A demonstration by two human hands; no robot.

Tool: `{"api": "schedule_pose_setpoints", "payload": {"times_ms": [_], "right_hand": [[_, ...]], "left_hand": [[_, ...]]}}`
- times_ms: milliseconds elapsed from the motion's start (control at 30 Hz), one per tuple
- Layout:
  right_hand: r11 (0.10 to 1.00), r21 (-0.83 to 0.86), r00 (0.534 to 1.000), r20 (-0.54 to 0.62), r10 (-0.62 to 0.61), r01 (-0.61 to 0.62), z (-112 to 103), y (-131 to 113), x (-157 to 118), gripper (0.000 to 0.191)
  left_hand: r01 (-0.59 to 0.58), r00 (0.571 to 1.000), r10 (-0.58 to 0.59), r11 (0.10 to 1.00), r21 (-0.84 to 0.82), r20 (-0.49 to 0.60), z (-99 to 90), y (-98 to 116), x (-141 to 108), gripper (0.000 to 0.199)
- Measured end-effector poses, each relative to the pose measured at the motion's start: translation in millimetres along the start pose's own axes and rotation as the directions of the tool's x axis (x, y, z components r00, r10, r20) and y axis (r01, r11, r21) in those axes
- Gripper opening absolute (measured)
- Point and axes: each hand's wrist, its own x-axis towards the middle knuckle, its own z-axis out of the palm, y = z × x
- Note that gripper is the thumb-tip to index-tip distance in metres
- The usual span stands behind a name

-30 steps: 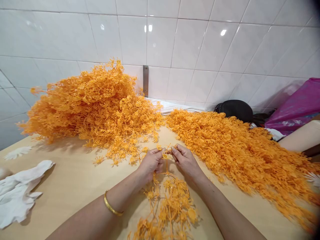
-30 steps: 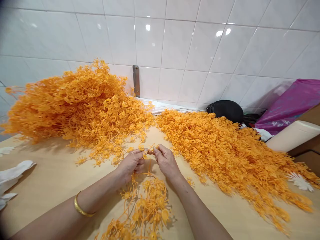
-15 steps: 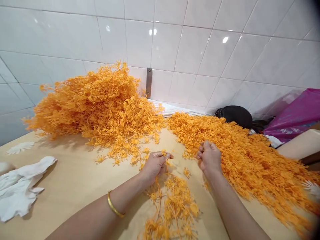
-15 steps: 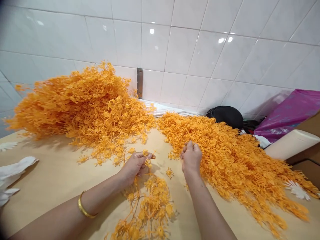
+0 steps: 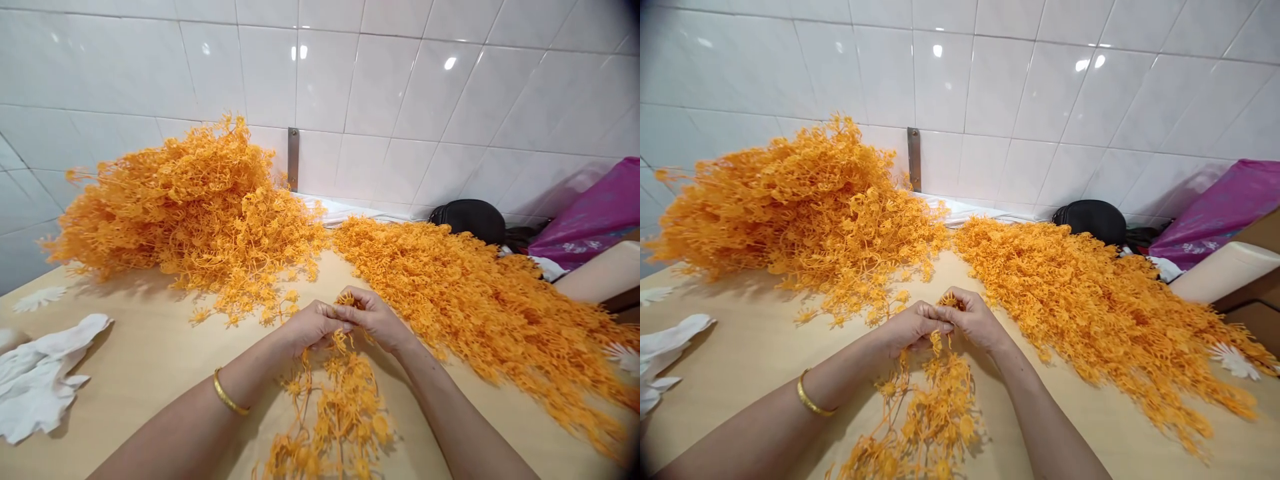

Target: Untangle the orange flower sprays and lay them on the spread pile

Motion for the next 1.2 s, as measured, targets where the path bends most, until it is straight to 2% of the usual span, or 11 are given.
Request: {"api": "schedule_pose_setpoints", "payload": {"times_ms": [67,100,167,233,267,400,533,733,967,1100,1200], "right_hand": [[0.996,-0.045,0.977,-0.2,-0.078,0.071,-5,4,5,0.022],[0.995,-0.04,0.938,-0.331,-0.098,0.09,-10,6,7,0.022],[0.99,0.055,0.797,-0.6,-0.069,0.128,-24,9,11,0.023],[0.97,0.169,0.653,-0.758,0.013,0.177,-38,10,13,0.027],[0.966,0.188,0.633,-0.774,0.034,0.178,-43,10,13,0.029],[0.987,0.123,0.732,-0.681,0.009,0.102,-42,12,9,0.023],[0.998,0.052,0.746,-0.666,0.003,0.042,-36,15,7,0.017],[0.935,0.353,0.881,-0.432,0.193,-0.032,-23,12,6,0.033],[0.971,0.227,0.987,-0.117,0.109,-0.08,22,12,1,0.027],[0.986,0.165,0.968,-0.245,0.053,-0.012,25,20,6,0.028],[0.989,0.145,0.884,-0.466,0.038,0.034,5,15,10,0.028]], "left_hand": [[-0.013,1.0,0.013,1.0,0.02,0.01,0.3,1,-2,0.019],[-0.018,1.0,0.017,0.999,0.031,0.022,0.5,0,-3,0.02],[-0.02,0.999,0.017,0.998,0.056,0.05,0.7,-1,-5,0.02],[-0.027,0.999,0.027,1.0,0.016,0.029,0.1,-4,-4,0.021],[-0.043,0.999,0.044,0.997,-0.059,-0.001,-0.6,-6,-3,0.02],[-0.172,0.984,0.137,0.894,-0.414,-0.113,-5.0,-10,5,0.018],[-0.189,0.977,0.106,0.842,-0.505,-0.187,-6.4,-11,9,0.019],[-0.305,0.935,0.207,0.884,-0.354,-0.288,2.0,-15,9,0.019],[-0.339,0.895,0.276,0.932,-0.132,-0.349,11.5,-19,11,0.02],[-0.268,0.937,0.192,0.93,-0.249,-0.291,13.0,-15,9,0.024],[-0.216,0.951,0.117,0.915,-0.342,-0.286,12.3,-11,6,0.026]]}}
